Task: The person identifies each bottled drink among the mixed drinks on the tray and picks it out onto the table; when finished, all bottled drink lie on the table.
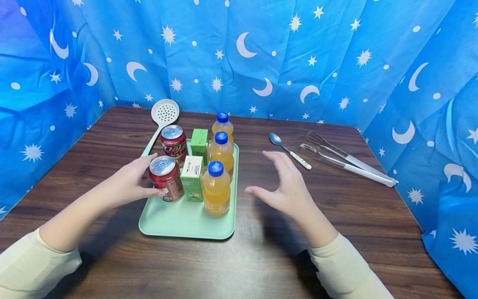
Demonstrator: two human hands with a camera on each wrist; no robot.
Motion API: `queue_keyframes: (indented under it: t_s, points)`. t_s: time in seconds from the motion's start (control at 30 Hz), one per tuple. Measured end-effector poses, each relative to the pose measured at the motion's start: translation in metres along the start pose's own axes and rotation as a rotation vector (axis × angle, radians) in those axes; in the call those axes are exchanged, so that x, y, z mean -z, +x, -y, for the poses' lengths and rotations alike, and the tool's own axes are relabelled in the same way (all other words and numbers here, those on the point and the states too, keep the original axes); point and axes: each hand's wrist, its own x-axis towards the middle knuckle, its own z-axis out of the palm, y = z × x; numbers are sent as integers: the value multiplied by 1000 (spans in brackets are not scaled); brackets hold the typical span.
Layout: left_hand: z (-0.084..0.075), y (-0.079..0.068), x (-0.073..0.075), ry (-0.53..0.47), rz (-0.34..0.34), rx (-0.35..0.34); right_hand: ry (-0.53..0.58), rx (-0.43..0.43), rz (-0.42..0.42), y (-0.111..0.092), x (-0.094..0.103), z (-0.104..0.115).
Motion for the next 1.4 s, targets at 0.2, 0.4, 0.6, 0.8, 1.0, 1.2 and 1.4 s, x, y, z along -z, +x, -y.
queue_keyframes:
  t_s: [0.2, 0.4, 0.6, 0.8, 1.0, 1.2, 1.4]
  points:
    - [4, 2, -5, -94, -16, -21, 92, -11, -2, 0, 0, 3]
    - [5, 3, -7, -177, 14, -4, 140, -17, -10, 0, -1, 5]
    - [6, 3, -7, -186, 36, 32, 167, -15, -15, 1, 0, 7]
    - [7, 2, -6, -123, 32, 27, 174, -20, -9, 1, -1, 9]
    - [11, 1, -7, -9, 16, 47, 207, 18, -13, 1, -3, 9]
    - [17, 5, -7, 37, 46, 100, 210, 23, -12, 1, -4, 9]
    - [26, 9, -9, -84, 100, 157, 219, 36, -15, 0, -6, 10]
